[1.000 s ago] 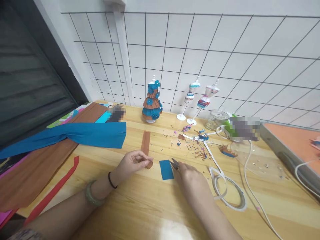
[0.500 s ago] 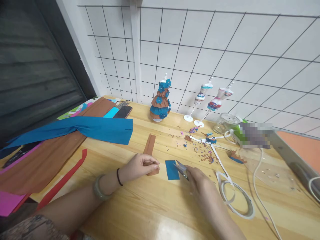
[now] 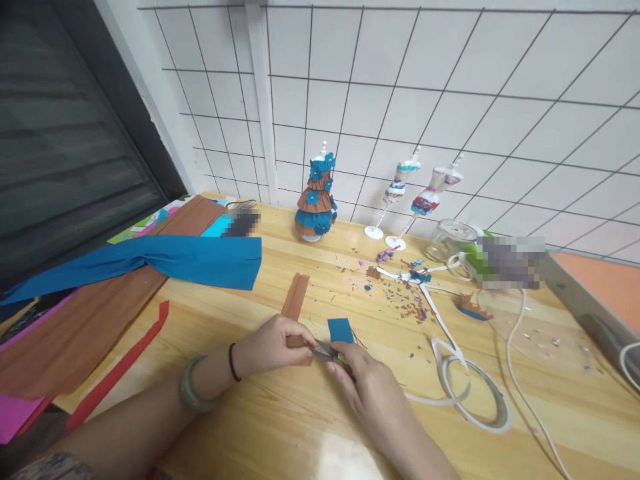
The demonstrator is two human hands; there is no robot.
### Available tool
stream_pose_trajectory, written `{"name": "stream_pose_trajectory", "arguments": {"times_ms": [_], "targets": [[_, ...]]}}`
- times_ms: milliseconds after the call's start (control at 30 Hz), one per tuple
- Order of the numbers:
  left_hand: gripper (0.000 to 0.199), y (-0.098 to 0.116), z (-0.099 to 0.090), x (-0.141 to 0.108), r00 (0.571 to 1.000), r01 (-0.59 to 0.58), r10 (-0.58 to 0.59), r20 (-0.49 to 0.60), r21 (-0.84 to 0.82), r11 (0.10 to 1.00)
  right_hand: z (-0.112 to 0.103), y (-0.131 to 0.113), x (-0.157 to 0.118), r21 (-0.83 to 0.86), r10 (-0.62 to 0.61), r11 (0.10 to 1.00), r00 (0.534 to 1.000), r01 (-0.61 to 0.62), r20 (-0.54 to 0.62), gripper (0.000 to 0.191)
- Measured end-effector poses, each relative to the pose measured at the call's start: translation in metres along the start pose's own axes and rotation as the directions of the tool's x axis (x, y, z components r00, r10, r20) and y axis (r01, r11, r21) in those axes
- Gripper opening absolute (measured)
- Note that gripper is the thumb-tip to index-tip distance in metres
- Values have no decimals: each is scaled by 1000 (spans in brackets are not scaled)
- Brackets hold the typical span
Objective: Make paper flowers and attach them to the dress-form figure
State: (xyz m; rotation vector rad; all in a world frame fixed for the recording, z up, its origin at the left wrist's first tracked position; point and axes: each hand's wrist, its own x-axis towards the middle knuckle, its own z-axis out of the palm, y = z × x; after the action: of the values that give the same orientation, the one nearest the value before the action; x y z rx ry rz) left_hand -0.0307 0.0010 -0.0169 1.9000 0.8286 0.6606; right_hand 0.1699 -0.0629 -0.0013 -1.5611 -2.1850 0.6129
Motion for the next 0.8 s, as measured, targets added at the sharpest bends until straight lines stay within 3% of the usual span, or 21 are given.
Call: {"name": "stream_pose_trajectory", "arguments": {"times_ms": [100,167,333,467,800], "targets": [[18,1,0,0,998,55,-53,20,-82,995,0,-1,-1,6,4,1000,1000,-4,1,28],[32,3,-1,0,996,85,-83,23,-104,991,0,0,-1,14,5,1000,1000,-5,13,29],[60,8,-3,-2,998,44,-45,54,18,999,1,2,0,39,13,999,999,-14,30,30],[62,8,-2,-3,997,-34,27,74,101,994,1,1,2,78,17,997,998,-22,63,29],[65,4,0,-3,995,-87,76,64,201,976,-1,-5,3,146,6,989,994,-23,111,31]]}}
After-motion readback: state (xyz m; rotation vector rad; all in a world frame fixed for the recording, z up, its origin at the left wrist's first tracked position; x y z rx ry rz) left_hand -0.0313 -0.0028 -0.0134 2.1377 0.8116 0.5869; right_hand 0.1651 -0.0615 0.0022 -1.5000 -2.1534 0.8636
